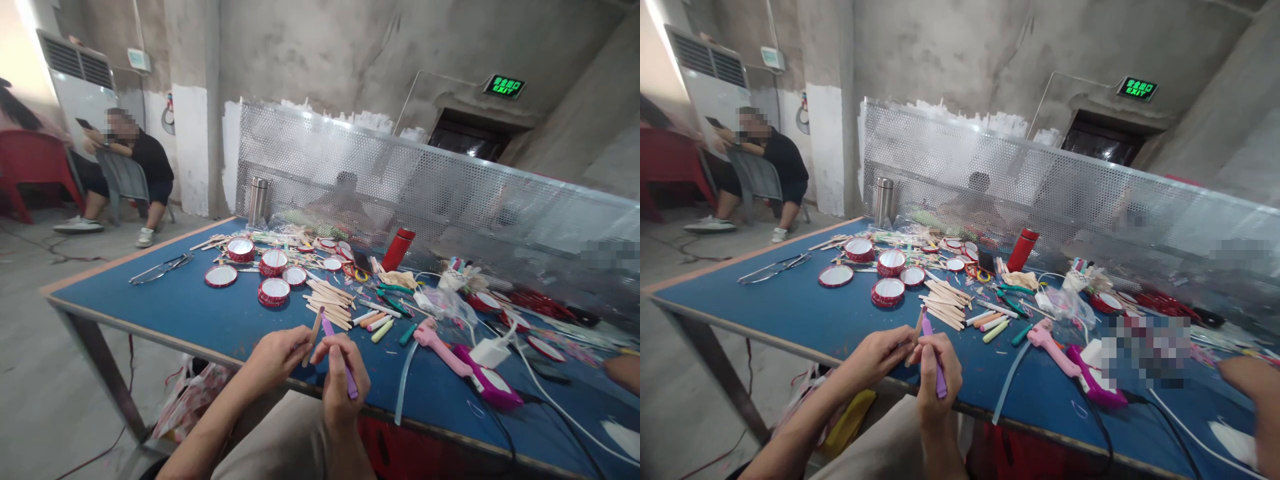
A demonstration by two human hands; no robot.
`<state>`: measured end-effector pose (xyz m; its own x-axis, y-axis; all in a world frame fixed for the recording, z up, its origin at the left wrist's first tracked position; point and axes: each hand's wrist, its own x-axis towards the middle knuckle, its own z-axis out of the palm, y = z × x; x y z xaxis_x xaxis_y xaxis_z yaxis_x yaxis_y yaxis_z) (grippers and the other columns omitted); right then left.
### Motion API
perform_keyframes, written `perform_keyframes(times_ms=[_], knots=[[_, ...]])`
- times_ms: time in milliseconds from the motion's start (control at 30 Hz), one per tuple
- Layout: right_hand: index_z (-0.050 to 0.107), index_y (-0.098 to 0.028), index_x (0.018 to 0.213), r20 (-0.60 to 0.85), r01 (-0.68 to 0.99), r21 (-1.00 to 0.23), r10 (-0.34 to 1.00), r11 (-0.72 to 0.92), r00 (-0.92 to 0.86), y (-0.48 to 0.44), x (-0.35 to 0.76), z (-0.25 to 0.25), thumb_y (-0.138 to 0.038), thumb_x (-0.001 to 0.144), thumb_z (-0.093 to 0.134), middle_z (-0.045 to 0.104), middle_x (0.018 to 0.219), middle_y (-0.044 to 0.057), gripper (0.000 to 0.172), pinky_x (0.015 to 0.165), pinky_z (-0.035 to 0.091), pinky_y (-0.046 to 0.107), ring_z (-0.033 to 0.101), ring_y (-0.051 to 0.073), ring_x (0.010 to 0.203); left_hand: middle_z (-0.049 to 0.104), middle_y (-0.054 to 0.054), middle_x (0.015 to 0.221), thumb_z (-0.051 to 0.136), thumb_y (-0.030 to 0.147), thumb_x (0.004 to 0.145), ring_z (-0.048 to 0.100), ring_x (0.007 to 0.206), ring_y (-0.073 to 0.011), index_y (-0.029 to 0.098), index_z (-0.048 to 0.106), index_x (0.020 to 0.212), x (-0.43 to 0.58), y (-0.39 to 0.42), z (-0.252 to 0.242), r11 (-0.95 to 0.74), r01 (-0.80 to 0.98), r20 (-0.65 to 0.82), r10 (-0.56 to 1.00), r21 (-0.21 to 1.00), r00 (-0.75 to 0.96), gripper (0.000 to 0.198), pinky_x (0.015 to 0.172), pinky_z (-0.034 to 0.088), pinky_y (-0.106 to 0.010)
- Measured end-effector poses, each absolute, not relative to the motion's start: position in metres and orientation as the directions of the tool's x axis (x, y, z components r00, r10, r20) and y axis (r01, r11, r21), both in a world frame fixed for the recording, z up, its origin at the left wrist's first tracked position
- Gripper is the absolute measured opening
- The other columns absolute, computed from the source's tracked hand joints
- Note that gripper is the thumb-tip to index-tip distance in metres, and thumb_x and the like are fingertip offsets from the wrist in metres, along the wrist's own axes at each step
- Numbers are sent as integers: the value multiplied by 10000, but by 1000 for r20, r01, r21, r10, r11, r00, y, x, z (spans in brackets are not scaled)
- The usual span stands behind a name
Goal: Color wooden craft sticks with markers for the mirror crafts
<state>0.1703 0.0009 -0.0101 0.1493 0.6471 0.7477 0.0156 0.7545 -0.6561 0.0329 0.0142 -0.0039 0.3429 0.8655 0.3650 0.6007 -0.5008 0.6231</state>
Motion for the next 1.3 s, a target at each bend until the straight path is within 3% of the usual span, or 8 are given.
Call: perform_keyframes(times_ms=[1300], knots=[[625, -203, 880, 746, 16, -662, 657, 749, 110, 0, 172, -8, -187, 945, 452, 564, 672, -31, 186, 628, 407, 245, 532, 110, 622, 529, 33, 709, 352, 298, 934, 489, 652, -120, 205, 470, 733, 34, 13, -2, -489, 602, 351, 872, 631, 340, 252, 620, 339, -218]])
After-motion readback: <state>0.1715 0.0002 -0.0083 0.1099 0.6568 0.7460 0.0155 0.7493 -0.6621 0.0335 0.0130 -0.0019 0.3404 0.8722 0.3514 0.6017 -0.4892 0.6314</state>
